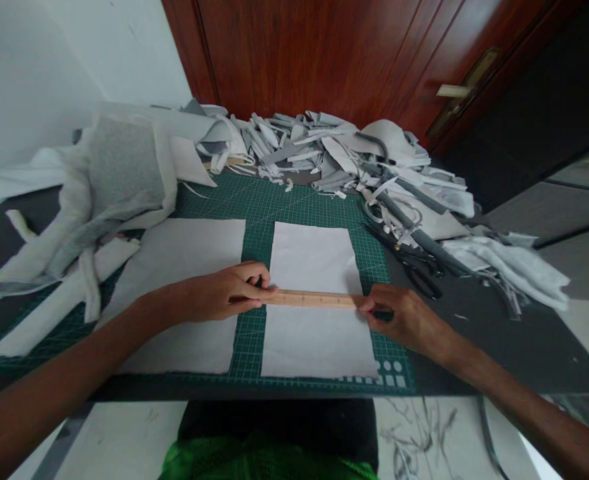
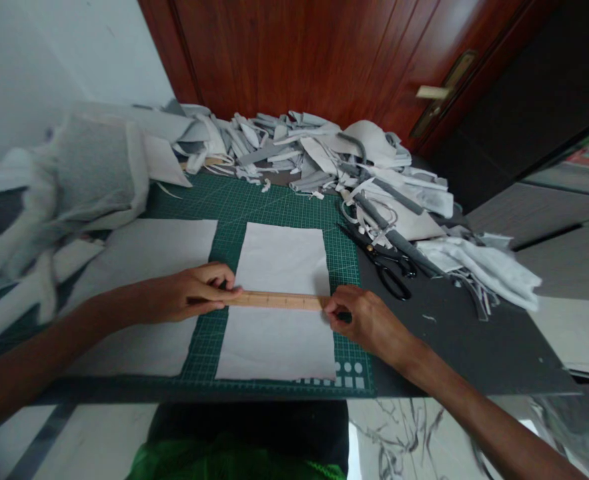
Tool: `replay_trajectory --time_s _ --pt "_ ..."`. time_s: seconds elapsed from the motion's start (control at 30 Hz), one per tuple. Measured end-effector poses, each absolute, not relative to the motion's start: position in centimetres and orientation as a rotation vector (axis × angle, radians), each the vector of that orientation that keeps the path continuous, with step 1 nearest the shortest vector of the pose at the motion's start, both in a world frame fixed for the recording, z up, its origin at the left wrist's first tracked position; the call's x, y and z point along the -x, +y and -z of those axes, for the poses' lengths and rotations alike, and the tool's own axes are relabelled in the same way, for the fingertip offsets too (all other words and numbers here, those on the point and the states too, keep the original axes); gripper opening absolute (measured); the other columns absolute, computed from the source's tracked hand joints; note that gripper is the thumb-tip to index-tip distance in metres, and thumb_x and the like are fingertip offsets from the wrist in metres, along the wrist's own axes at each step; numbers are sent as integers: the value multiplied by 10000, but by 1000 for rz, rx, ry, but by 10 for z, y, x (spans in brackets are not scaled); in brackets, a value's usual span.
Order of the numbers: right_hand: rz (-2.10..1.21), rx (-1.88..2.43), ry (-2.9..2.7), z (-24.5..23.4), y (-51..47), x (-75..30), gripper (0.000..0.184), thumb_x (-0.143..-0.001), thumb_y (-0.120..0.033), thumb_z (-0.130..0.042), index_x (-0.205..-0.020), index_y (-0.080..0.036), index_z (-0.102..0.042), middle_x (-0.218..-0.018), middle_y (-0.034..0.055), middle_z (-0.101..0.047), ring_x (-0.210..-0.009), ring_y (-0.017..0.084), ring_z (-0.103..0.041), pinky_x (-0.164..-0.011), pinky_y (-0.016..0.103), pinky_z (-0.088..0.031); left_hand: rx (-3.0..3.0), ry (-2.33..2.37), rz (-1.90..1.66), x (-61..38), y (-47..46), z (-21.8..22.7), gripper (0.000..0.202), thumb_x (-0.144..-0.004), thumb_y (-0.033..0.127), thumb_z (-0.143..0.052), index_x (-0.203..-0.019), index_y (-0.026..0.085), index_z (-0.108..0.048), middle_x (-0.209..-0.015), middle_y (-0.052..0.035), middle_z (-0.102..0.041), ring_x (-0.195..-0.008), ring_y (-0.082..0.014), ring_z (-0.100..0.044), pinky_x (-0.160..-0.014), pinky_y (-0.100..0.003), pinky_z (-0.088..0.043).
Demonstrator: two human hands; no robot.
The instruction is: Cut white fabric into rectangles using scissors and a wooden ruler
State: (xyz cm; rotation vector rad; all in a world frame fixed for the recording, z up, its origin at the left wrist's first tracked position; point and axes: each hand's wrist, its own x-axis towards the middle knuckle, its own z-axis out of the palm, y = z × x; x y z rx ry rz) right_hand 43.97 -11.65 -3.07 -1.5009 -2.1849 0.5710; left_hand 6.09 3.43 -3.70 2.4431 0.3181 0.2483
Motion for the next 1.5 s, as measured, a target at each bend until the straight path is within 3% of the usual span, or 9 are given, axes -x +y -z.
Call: replay_trajectory --time_s 0.23,0.47,0.77,1.27,1.5 --pt "-533 1556 -2151 28 -130 -472 126 -854 -100 -703 -837 -225 -710 -840 19 -736 -760 169 -729 -716 287 -593 -2494 314 -272 -59 29 39 413 -1066 183 -568 -1445 304 -680 -1215 -79 -635 -1082 -192 -628 -981 -305 -526" --pt "-608 1388 -2054 40 -112 -474 114 -1000 -288 -684 -922 -235 -748 -864 39 -732 -787 180 -702 -672 295 -567 -2615 490 -479 -56 31 54 486 -1104 264 -530 -1587 220 -504 -1279 -119 -636 -1174 -235 -614 -1067 -373 -515" --pt "-227 1269 -2053 64 -60 -483 66 -1004 -262 -676 -968 -240 -727 -980 73 -744 -922 239 -714 -865 405 -564 -2722 550 -466 -83 94 42 228 -1063 255 -547 -1232 175 -677 -1162 -111 -645 -1115 -263 -612 -1020 -398 -497" --pt "-115 1332 -1983 74 9 -497 114 -1011 -311 -640 -972 -237 -717 -999 98 -771 -972 287 -723 -913 474 -573 -2717 534 -637 -95 133 58 340 -1077 273 -528 -1354 223 -719 -1143 -89 -586 -1104 -234 -569 -1024 -361 -484" --pt "-129 1364 -1990 70 6 -498 147 -1023 -352 -636 -984 -235 -715 -1006 100 -774 -982 281 -726 -928 469 -577 -2708 448 -665 -95 129 57 387 -1066 186 -511 -1378 273 -724 -1171 -98 -609 -1113 -240 -568 -1006 -375 -484"
